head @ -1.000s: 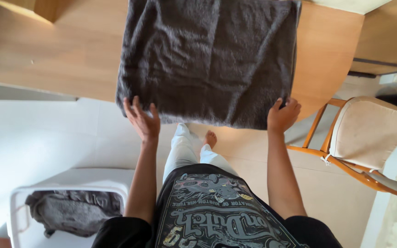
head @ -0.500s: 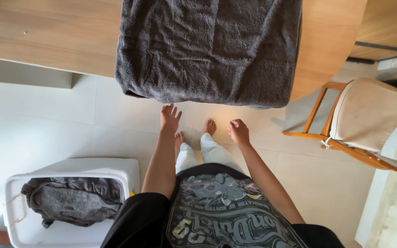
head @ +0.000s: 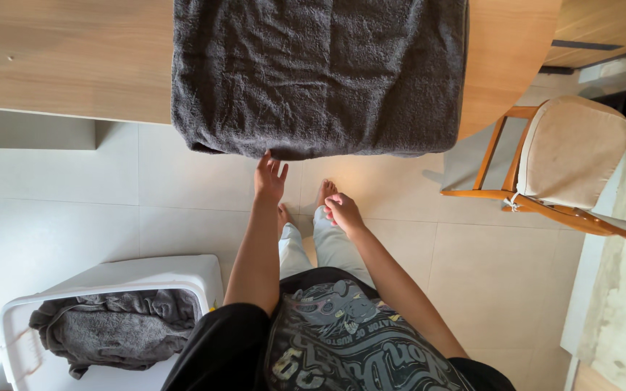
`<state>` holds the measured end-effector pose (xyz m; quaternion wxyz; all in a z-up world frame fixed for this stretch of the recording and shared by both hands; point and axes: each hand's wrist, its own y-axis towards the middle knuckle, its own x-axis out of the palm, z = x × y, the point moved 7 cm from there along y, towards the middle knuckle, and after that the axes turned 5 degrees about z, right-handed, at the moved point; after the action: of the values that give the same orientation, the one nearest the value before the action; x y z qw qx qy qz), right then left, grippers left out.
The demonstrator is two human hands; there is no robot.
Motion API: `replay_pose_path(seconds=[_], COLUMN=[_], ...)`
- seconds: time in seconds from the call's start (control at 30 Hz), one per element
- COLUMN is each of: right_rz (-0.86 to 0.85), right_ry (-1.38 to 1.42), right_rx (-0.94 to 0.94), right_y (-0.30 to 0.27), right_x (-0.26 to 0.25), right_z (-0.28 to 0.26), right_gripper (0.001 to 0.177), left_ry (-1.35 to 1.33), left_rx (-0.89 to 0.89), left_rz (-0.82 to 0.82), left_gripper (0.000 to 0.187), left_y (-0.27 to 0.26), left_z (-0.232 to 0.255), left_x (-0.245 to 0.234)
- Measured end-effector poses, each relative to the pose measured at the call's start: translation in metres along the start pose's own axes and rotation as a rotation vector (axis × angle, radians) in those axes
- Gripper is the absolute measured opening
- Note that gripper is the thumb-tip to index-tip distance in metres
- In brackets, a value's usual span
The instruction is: The person takes a dark gray towel from a white laundry bin, unfolds it on a wooden table, and folds it neatly into a compact rectangle. The person then places the folded towel onto a shelf.
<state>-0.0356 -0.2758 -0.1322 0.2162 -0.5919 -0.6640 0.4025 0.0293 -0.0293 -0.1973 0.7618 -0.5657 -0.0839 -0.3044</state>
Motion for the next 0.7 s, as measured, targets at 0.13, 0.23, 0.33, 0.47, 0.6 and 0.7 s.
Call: replay_pose_path(seconds=[0.13, 0.23, 0.33, 0.47, 0.6, 0.7], right_rz=[-0.084, -0.133, -0.14, -0.136, -0.153, -0.159], right_ry=[0.204, 0.529, 0.807, 1.046, 1.329, 1.476], right_rx=[0.09, 0.181, 0.214, 0.149, 0.105, 0.084], right_y=[0.036, 0.071, 0.105, 0.133, 0.142, 0.144], right_x=[0.024, 0.048, 0.062, 0.063, 0.061, 0.059], right_z=[0.015, 0.016, 0.007, -0.02, -0.05, -0.062], right_gripper=[0.029, 0.025, 0.023, 0.03, 0.037, 0.044], left_ry=[-0.049, -0.051, 0.1, 0.184, -0.027, -0.079], left_rx=[0.016, 0.038, 0.012, -0.027, -0.092, -0.113], left_rz=[0.046, -0.017, 0.021, 0.008, 0.04, 0.022], left_gripper=[0.045, 0.05, 0.053, 0.05, 0.036, 0.035], left_y=[-0.02, -0.044, -0.056, -0.04, -0.008, 0.008], left_z=[-0.011, -0.012, -0.004, -0.01, -0.035, -0.056], left_x=[-0.018, -0.031, -0.039, -0.026, -0.01, -0.007])
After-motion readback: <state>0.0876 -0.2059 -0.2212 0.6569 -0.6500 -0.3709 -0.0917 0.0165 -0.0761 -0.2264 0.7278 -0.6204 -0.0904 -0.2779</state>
